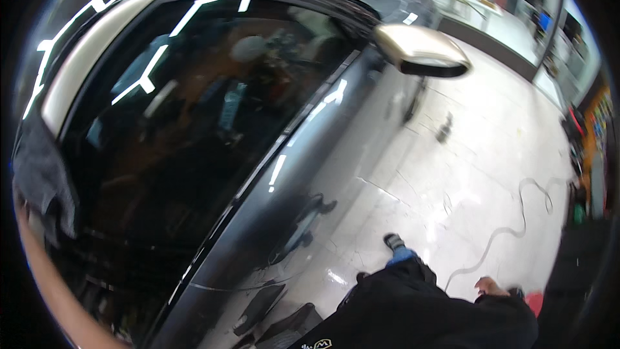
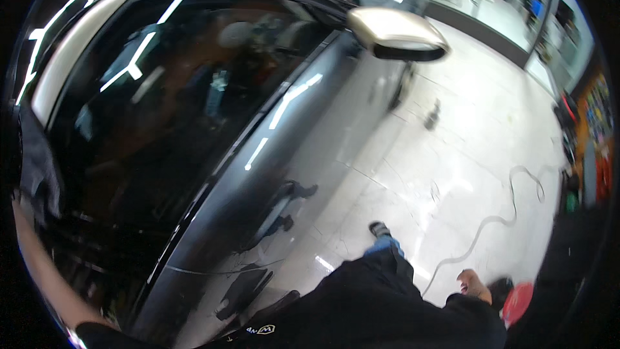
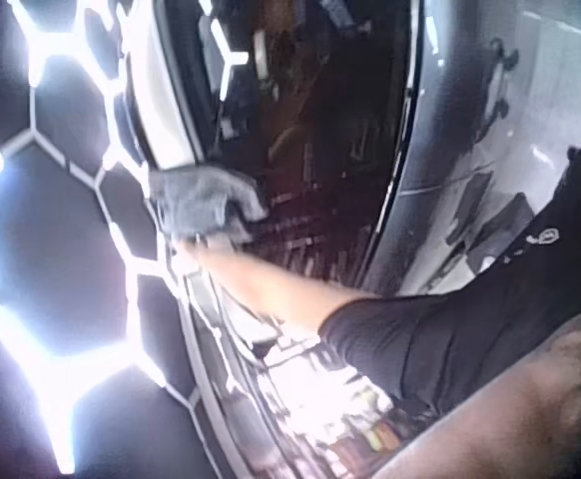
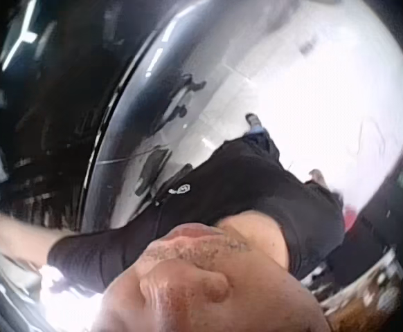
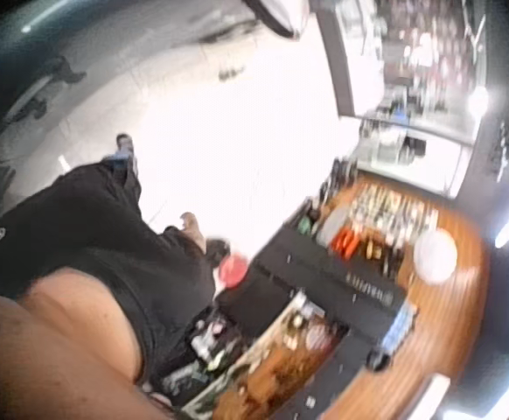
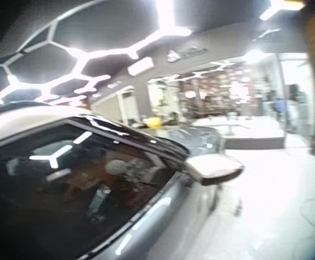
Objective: The person applies a protective film to the side of a grey car, focusing on the area around the side mirror. They use a squeegee to smooth the film and a knife to trim the edges, then wipe the surface with a cloth.
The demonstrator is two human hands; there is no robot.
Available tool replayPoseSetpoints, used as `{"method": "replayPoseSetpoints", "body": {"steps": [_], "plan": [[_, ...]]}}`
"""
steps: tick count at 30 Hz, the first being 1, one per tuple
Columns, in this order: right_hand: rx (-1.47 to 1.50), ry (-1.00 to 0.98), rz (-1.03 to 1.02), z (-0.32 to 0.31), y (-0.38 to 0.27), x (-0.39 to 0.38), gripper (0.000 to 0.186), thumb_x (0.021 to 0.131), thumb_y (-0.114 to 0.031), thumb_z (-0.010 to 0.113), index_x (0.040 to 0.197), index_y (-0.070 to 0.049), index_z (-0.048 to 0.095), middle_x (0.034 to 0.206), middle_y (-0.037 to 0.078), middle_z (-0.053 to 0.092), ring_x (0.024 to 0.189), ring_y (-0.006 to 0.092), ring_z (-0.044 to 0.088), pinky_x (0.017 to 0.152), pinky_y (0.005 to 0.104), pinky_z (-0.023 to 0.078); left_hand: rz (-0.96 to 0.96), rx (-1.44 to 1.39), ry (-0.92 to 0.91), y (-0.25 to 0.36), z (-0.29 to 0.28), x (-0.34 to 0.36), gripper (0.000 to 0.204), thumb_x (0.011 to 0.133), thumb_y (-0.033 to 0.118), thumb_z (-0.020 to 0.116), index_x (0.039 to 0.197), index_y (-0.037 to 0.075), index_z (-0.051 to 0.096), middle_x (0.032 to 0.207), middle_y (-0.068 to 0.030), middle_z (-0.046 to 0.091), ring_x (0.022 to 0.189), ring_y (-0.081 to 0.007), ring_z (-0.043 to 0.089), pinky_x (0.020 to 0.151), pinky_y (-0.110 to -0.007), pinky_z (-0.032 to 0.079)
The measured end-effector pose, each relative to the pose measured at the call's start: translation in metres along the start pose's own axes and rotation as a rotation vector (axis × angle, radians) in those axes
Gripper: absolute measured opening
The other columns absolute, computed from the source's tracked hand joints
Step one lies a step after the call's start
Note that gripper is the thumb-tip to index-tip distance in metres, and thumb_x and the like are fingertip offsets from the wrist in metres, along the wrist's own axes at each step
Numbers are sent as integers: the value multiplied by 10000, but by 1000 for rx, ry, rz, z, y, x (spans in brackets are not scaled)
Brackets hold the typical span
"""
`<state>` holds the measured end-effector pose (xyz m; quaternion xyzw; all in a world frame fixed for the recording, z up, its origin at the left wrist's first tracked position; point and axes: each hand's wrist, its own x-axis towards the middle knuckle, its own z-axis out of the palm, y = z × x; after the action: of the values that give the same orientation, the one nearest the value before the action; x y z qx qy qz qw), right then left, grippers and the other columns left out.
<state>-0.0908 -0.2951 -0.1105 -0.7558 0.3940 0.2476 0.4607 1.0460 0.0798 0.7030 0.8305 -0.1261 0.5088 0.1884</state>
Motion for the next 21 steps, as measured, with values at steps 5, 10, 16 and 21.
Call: {"method": "replayPoseSetpoints", "body": {"steps": [5,10,16,21], "plan": [[56,-49,266,91,-33,-135,261,831,-191,650,1048,-47,624,900,179,643,816,352,659,620,572,529,20,-351,-78,37,53,-187,350,863,206,453,1114,123,684,1165,-94,653,1075,-285,608,904,-406,466],[956,75,715,86,-150,-74,282,868,-198,604,1108,-61,545,943,210,611,792,392,640,654,578,548,-90,-552,-280,63,-18,-344,341,871,191,455,1115,107,678,1144,-95,658,1050,-270,614,885,-393,474],[1048,180,726,31,-156,-37,261,893,-218,562,1111,-80,523,962,197,600,751,379,628,662,598,550,-386,-693,-546,73,-46,-498,330,880,174,456,1116,88,670,1118,-96,663,1020,-253,622,864,-378,484],[912,158,671,-4,-157,18,187,892,-204,540,1026,-73,534,891,167,591,725,335,618,645,543,531,-501,-590,-433,47,-111,-501,321,887,160,458,1117,72,664,1096,-97,668,995,-238,628,846,-365,493]]}}
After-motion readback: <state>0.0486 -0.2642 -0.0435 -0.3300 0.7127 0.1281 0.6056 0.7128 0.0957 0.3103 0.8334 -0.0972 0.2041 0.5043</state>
